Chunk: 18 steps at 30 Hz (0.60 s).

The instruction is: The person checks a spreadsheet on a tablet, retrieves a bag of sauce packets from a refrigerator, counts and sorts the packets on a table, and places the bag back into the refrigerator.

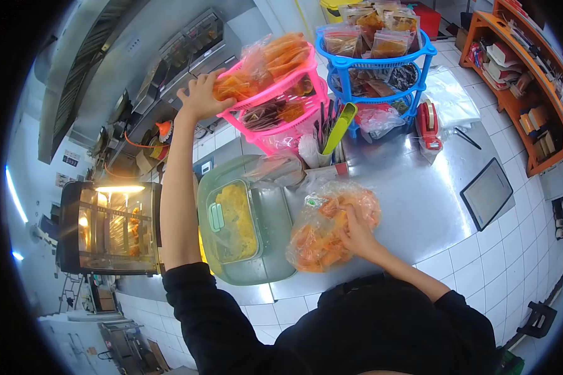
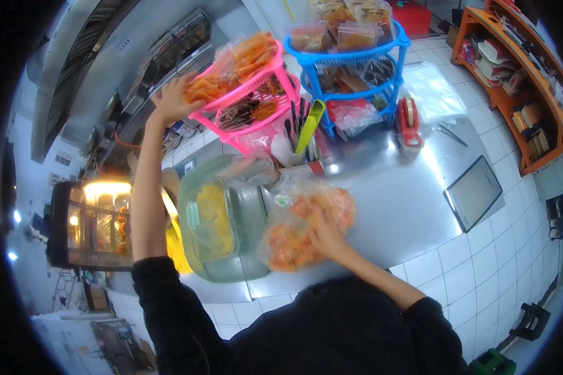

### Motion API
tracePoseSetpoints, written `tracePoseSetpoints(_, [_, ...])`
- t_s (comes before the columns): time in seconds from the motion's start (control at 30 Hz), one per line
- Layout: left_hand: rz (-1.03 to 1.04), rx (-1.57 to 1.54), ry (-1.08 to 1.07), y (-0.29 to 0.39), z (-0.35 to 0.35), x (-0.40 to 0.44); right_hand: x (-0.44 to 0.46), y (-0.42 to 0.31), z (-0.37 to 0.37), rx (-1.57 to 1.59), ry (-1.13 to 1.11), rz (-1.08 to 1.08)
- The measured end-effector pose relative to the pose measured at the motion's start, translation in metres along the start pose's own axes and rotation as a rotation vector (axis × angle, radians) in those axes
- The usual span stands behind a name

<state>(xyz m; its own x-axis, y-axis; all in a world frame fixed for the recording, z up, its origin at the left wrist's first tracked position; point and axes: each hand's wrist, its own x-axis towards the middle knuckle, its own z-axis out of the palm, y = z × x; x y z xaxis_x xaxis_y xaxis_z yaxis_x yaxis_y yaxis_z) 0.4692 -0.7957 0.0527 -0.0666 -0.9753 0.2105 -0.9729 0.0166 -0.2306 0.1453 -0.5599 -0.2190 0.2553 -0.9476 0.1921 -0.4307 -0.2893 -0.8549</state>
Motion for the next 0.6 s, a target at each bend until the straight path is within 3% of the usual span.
tracePoseSetpoints(0.1, [-0.057,-0.009,0.284,0.01,-0.011,-0.035,-0.015,-0.006,-0.016,0.367,-0.35,0.309])
tracePoseSetpoints(0.17, [-0.118,-0.096,0.467,0.047,-0.029,-0.079,-0.028,0.003,-0.012,0.697,-0.306,0.278])
tracePoseSetpoints(0.23, [-0.002,-0.37,0.457,0.093,-0.026,-0.137,-0.038,0.012,-0.01,0.875,-0.242,0.319])
tracePoseSetpoints(0.27, [0.053,-0.543,0.295,0.118,-0.02,-0.167,-0.039,0.017,-0.012,0.883,-0.202,0.371])
tracePoseSetpoints(0.3, [-0.036,-0.489,0.254,0.151,0.009,-0.2,-0.039,0.019,-0.014,0.826,-0.173,0.35])
tracePoseSetpoints(0.33, [0.031,-0.548,0.014,0.18,0.005,-0.22,-0.039,0.022,-0.016,0.767,-0.143,0.331])
tracePoseSetpoints(0.4, [-0.093,-0.511,-0.071,0.231,0.057,-0.261,-0.036,0.022,-0.019,0.529,-0.105,0.144])
tracePoseSetpoints(0.5, [-0.321,-0.427,-0.115,0.259,0.111,-0.297,-0.025,0.016,-0.03,0.352,-0.268,0.045])
tracePoseSetpoints(0.6, [-0.456,-0.383,-0.129,0.256,0.13,-0.317,-0.008,0.033,-0.026,-0.267,-0.399,-0.264])
